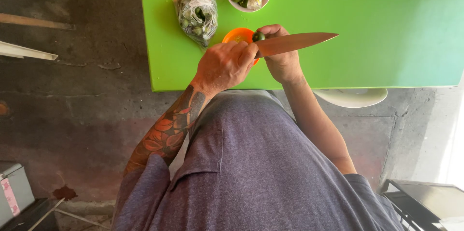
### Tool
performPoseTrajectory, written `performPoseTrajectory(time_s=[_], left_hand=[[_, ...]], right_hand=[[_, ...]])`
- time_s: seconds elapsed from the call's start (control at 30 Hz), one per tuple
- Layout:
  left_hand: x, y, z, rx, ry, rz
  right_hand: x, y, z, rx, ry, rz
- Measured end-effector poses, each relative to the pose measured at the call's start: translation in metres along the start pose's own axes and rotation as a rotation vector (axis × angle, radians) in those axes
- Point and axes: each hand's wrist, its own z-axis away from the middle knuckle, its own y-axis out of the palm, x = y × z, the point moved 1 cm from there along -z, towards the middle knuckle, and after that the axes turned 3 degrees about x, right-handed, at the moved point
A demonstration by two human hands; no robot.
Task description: Cutting small citrus fruits and squeezing the juice into a bowl
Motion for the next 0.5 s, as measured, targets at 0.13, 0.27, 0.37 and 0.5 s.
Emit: performPoseTrajectory(time_s=[0.13, 0.27, 0.37, 0.5], left_hand=[[0.003, 0.003, 0.007, 0.004, 0.001, -0.01], [0.01, 0.004, 0.026, 0.049, -0.049, 0.021], [0.019, 0.016, 0.055, 0.057, -0.078, -0.036], [0.021, 0.001, 0.068, 0.059, -0.147, -0.1]], right_hand=[[0.002, 0.002, -0.003, -0.011, -0.02, -0.023], [0.011, 0.013, -0.004, -0.006, -0.052, 0.013], [0.005, 0.0, -0.01, 0.006, -0.074, 0.014], [0.013, 0.005, -0.013, 0.015, -0.087, 0.053]])
